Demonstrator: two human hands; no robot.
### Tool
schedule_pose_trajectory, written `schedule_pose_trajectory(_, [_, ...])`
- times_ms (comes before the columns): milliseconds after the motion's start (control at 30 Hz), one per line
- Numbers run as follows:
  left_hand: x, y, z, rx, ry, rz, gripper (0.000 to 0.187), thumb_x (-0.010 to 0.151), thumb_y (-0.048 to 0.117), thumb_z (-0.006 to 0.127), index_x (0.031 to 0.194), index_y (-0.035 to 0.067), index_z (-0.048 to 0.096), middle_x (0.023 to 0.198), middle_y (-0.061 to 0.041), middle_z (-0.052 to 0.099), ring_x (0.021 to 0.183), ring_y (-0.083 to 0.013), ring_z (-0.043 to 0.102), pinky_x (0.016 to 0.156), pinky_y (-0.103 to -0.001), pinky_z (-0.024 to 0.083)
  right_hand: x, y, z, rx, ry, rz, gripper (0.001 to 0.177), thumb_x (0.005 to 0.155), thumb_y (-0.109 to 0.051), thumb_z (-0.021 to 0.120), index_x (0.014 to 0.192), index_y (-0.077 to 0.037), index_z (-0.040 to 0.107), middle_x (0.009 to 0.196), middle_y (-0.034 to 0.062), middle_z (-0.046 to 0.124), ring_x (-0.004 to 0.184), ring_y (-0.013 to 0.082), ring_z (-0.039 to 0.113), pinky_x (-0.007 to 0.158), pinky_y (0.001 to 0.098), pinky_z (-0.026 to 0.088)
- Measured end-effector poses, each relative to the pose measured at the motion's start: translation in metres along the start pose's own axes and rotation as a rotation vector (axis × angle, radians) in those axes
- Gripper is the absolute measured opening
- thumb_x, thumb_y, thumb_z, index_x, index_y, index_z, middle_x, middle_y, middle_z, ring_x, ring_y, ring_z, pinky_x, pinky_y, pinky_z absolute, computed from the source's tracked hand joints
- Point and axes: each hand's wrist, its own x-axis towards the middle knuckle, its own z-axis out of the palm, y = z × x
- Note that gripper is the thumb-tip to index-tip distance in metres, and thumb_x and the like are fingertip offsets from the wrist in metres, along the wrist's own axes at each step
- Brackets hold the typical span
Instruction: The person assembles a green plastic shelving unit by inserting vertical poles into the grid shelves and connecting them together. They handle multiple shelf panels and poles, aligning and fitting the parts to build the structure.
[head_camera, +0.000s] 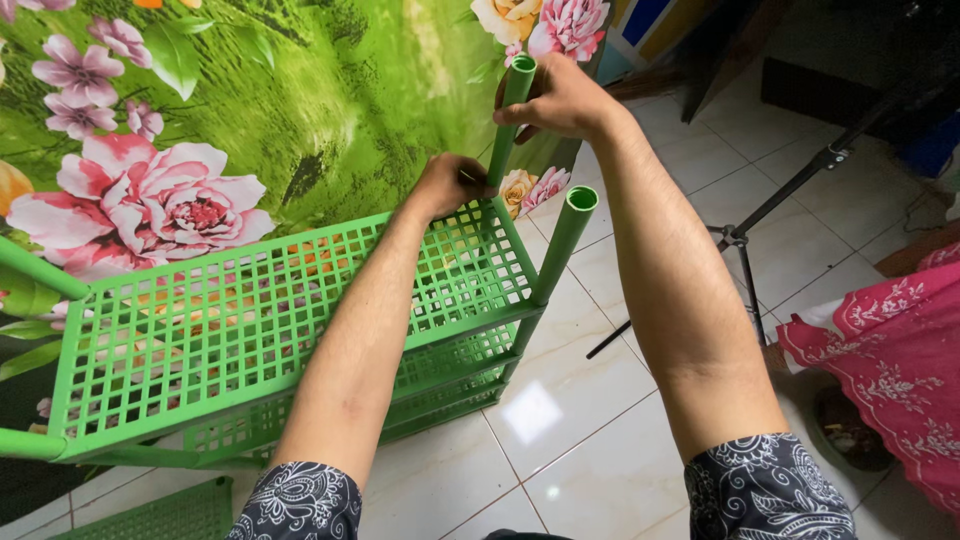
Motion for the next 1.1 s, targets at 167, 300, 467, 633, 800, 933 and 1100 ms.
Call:
schedule_pose_trajectory(167, [0.004, -0.011, 0.004, -0.042, -0.023, 0.007, 0.025, 0.076, 0.022, 0.088, 0.096, 0.008, 0.08, 0.09, -0.005, 0.081, 0.084, -0.0151, 0.078, 0.081, -0.031, 0.062, 0.007, 0.007, 0.007, -0.059, 0.003, -0.027, 0.02, 0.088, -0.011, 0.082, 0.102, 0.0, 0.073, 0.088, 0.0101, 0.076, 0.077, 0.0141, 0.073, 0.069, 0.0301, 0.062])
schedule_pose_trajectory(300, [0.003, -0.015, 0.006, -0.085, -0.061, 0.043, 0.027, 0.078, 0.024, 0.087, 0.099, 0.009, 0.078, 0.093, -0.004, 0.081, 0.086, -0.0149, 0.077, 0.082, -0.031, 0.061, 0.011, 0.015, 0.017, -0.111, 0.009, -0.066, 0.02, 0.087, -0.011, 0.083, 0.101, 0.0, 0.074, 0.089, 0.0093, 0.077, 0.081, 0.0142, 0.071, 0.076, 0.0299, 0.058])
schedule_pose_trajectory(467, [0.005, -0.014, 0.006, -0.057, -0.075, 0.003, 0.031, 0.08, 0.027, 0.086, 0.106, 0.01, 0.079, 0.098, -0.005, 0.081, 0.087, -0.0157, 0.079, 0.084, -0.032, 0.062, 0.016, 0.02, 0.026, 0.079, -0.042, -0.137, 0.015, 0.09, -0.01, 0.079, 0.098, 0.0, 0.071, 0.091, 0.0073, 0.078, 0.087, 0.0134, 0.073, 0.084, 0.03, 0.059])
schedule_pose_trajectory(633, [0.0, -0.013, 0.006, 0.029, -0.051, 0.019, 0.034, 0.081, 0.03, 0.085, 0.109, 0.011, 0.08, 0.101, -0.008, 0.082, 0.088, -0.0185, 0.079, 0.084, -0.033, 0.062, 0.023, 0.025, 0.025, 0.042, -0.061, -0.09, 0.018, 0.089, -0.014, 0.081, 0.098, -0.002, 0.07, 0.091, 0.0051, 0.079, 0.087, 0.0117, 0.075, 0.083, 0.0281, 0.058])
schedule_pose_trajectory(800, [-0.002, -0.009, 0.008, 0.124, -0.069, -0.017, 0.038, 0.081, 0.032, 0.084, 0.112, 0.012, 0.078, 0.106, -0.01, 0.079, 0.095, -0.0226, 0.077, 0.089, -0.035, 0.059, 0.013, 0.036, 0.035, 0.109, 0.123, -0.138, 0.023, 0.09, -0.018, 0.084, 0.095, -0.001, 0.069, 0.088, 0.0051, 0.075, 0.085, 0.0124, 0.073, 0.078, 0.0287, 0.058])
schedule_pose_trajectory(933, [-0.001, -0.009, 0.01, 0.177, -0.07, -0.028, 0.039, 0.081, 0.035, 0.083, 0.112, 0.013, 0.079, 0.109, -0.011, 0.078, 0.099, -0.0246, 0.075, 0.093, -0.036, 0.057, 0.013, 0.031, 0.031, 0.142, 0.044, -0.136, 0.021, 0.09, -0.016, 0.084, 0.097, -0.002, 0.071, 0.091, 0.0043, 0.076, 0.09, 0.0148, 0.071, 0.08, 0.0299, 0.057])
schedule_pose_trajectory(1100, [-0.001, -0.007, 0.007, 0.17, -0.054, 0.004, 0.04, 0.08, 0.035, 0.083, 0.111, 0.011, 0.079, 0.109, -0.011, 0.078, 0.098, -0.0252, 0.076, 0.091, -0.036, 0.058, 0.036, 0.017, 0.027, 0.721, -0.103, -0.2, 0.017, 0.086, -0.009, 0.072, 0.102, -0.004, 0.067, 0.095, 0.0082, 0.073, 0.096, 0.0233, 0.076, 0.085, 0.0371, 0.063])
